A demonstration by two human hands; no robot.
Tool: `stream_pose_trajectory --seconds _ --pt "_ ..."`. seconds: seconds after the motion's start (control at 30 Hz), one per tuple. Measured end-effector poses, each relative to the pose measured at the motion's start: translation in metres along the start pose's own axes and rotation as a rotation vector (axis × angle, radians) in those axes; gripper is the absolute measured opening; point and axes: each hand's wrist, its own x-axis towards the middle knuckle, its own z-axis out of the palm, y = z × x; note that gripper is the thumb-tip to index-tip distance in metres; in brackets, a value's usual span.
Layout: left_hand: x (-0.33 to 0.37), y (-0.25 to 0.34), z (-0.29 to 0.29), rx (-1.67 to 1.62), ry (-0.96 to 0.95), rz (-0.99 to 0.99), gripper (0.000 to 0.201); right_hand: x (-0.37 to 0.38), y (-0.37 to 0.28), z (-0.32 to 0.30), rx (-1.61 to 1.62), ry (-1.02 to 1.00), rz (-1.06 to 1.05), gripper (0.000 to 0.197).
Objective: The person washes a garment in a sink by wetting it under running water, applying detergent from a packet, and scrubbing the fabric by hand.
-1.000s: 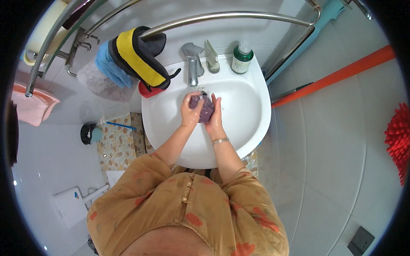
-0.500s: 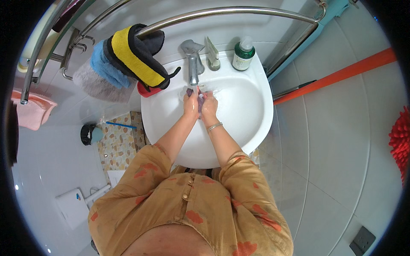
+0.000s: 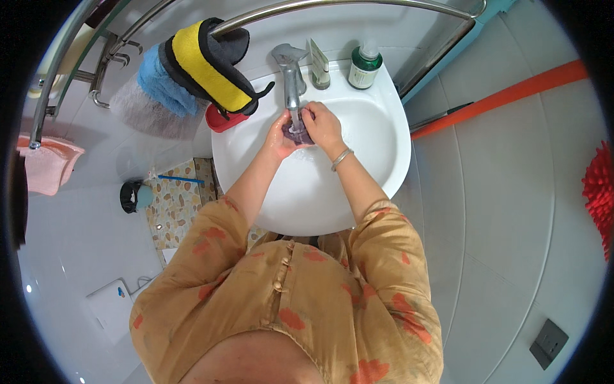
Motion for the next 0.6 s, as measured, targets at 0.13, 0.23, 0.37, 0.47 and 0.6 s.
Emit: stream_pose_trajectory --seconds 0.13,0.23,0.37,0.47,0.6 --pt "0.004 0.001 -0.005 0.161 -0.107 -0.075 0.04 0.012 0.005 -0.003 0.165 -0.035 -0.05 0.029" --pt "0.001 0.013 -0.007 0.236 -0.034 -0.026 0.043 0.008 -0.003 -0.005 0.655 0.118 0.261 0.034" --pt "-0.004 0.023 0.006 0.398 -0.013 -0.03 0.044 -0.024 0.086 0.016 0.492 0.249 0.661 0.036" --pt "-0.005 0.026 0.012 0.437 -0.033 -0.042 0.045 -0.077 0.133 0.061 -0.051 -0.202 0.314 0.024" --pt "-0.007 0.033 0.002 0.449 0.002 -0.038 0.046 -0.084 0.088 0.085 -0.487 -0.314 0.332 0.025"
